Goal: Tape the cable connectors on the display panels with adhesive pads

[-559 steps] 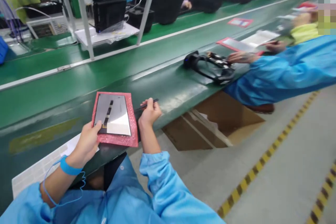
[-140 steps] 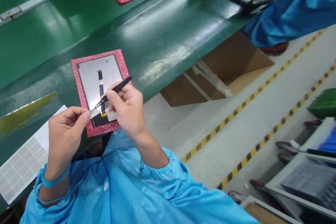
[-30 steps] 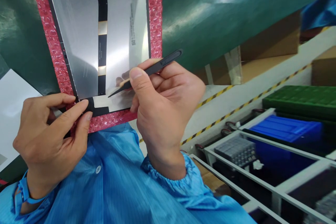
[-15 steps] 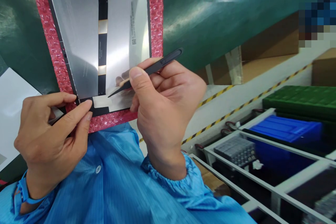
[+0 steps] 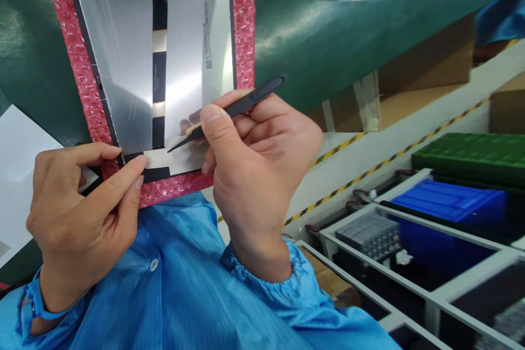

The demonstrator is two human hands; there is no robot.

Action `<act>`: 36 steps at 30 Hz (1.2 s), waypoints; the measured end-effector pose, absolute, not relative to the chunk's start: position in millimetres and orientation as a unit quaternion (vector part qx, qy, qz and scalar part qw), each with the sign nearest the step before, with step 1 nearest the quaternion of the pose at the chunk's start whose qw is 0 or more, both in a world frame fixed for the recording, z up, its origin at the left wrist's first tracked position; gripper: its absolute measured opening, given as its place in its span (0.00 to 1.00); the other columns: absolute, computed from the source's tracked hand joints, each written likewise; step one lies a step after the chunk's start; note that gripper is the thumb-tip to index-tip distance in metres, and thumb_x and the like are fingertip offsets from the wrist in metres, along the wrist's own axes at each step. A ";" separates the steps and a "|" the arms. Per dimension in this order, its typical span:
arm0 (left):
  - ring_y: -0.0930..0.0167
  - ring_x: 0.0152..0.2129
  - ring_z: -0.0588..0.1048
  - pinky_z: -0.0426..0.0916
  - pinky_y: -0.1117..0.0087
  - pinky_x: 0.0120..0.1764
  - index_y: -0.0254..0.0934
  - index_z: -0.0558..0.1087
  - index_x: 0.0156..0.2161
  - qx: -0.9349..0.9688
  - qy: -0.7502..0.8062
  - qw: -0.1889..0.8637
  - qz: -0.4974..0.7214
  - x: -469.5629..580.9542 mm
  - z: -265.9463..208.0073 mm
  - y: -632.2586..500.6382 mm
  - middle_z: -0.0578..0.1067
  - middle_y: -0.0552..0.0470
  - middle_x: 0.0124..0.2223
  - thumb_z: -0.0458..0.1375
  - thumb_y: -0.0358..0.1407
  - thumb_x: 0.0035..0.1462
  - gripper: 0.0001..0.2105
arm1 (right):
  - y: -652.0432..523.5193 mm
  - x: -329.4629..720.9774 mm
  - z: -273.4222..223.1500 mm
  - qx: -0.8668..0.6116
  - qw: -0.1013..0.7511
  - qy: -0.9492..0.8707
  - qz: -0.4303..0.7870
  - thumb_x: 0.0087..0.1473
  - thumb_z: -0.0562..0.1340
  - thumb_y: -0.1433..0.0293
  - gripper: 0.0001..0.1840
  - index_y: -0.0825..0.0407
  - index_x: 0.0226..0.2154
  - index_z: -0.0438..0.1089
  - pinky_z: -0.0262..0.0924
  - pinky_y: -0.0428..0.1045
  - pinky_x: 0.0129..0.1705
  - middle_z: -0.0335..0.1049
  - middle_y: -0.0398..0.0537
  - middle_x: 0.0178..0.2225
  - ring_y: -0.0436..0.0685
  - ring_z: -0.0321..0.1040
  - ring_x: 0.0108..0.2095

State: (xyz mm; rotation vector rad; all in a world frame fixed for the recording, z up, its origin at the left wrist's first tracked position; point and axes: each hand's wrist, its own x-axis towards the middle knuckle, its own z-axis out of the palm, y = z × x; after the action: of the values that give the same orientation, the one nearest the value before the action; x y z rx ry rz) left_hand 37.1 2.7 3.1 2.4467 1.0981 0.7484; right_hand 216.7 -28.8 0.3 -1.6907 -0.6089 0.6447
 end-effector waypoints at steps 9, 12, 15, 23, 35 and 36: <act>0.56 0.44 0.76 0.74 0.55 0.40 0.36 0.85 0.49 0.865 0.386 0.179 0.265 37.0 2.9 2.2 0.80 0.36 0.48 0.68 0.24 0.60 0.13 | -28.5 215.8 0.1 -0.718 0.585 -0.258 0.275 0.62 0.71 0.70 0.07 0.48 0.31 0.77 0.48 0.46 0.15 0.66 0.37 0.22 0.46 0.56 0.16; 0.55 0.44 0.76 0.74 0.54 0.40 0.35 0.85 0.49 0.866 0.383 0.184 0.264 36.4 2.6 2.7 0.80 0.34 0.48 0.68 0.23 0.60 0.13 | -29.3 216.0 0.3 -0.724 0.575 -0.263 0.274 0.63 0.71 0.69 0.07 0.47 0.32 0.77 0.49 0.46 0.15 0.67 0.38 0.22 0.47 0.56 0.16; 0.55 0.44 0.76 0.73 0.54 0.40 0.33 0.85 0.48 0.865 0.382 0.186 0.267 36.5 3.0 3.2 0.80 0.34 0.48 0.69 0.23 0.58 0.13 | -29.1 215.7 0.7 -0.723 0.579 -0.254 0.278 0.63 0.71 0.69 0.07 0.47 0.31 0.77 0.49 0.45 0.15 0.67 0.38 0.23 0.46 0.56 0.16; 0.56 0.45 0.76 0.74 0.54 0.41 0.38 0.83 0.49 0.871 0.384 0.180 0.249 37.5 4.9 2.9 0.79 0.38 0.49 0.66 0.25 0.62 0.13 | -26.5 215.7 -0.5 -0.708 0.599 -0.255 0.272 0.60 0.72 0.73 0.08 0.50 0.30 0.77 0.48 0.45 0.14 0.66 0.37 0.20 0.46 0.57 0.15; 0.56 0.46 0.75 0.75 0.53 0.42 0.42 0.81 0.51 0.877 0.384 0.164 0.239 34.6 4.0 2.7 0.78 0.40 0.50 0.65 0.26 0.62 0.14 | -21.4 208.5 4.3 -0.714 0.602 -0.251 0.255 0.59 0.71 0.74 0.08 0.49 0.30 0.76 0.52 0.45 0.15 0.69 0.37 0.20 0.46 0.59 0.15; 0.55 0.46 0.75 0.75 0.53 0.42 0.42 0.82 0.51 0.877 0.383 0.163 0.241 34.7 3.7 2.6 0.78 0.40 0.49 0.66 0.26 0.62 0.14 | -21.3 207.4 5.1 -0.716 0.601 -0.249 0.252 0.59 0.71 0.74 0.08 0.49 0.30 0.76 0.55 0.45 0.17 0.70 0.37 0.20 0.47 0.62 0.17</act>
State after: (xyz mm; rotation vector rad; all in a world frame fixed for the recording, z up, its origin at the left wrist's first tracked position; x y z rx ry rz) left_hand 34.7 2.6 3.7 2.5006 1.0938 0.6868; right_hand 207.4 -21.3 5.1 -1.6603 -0.5766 0.5839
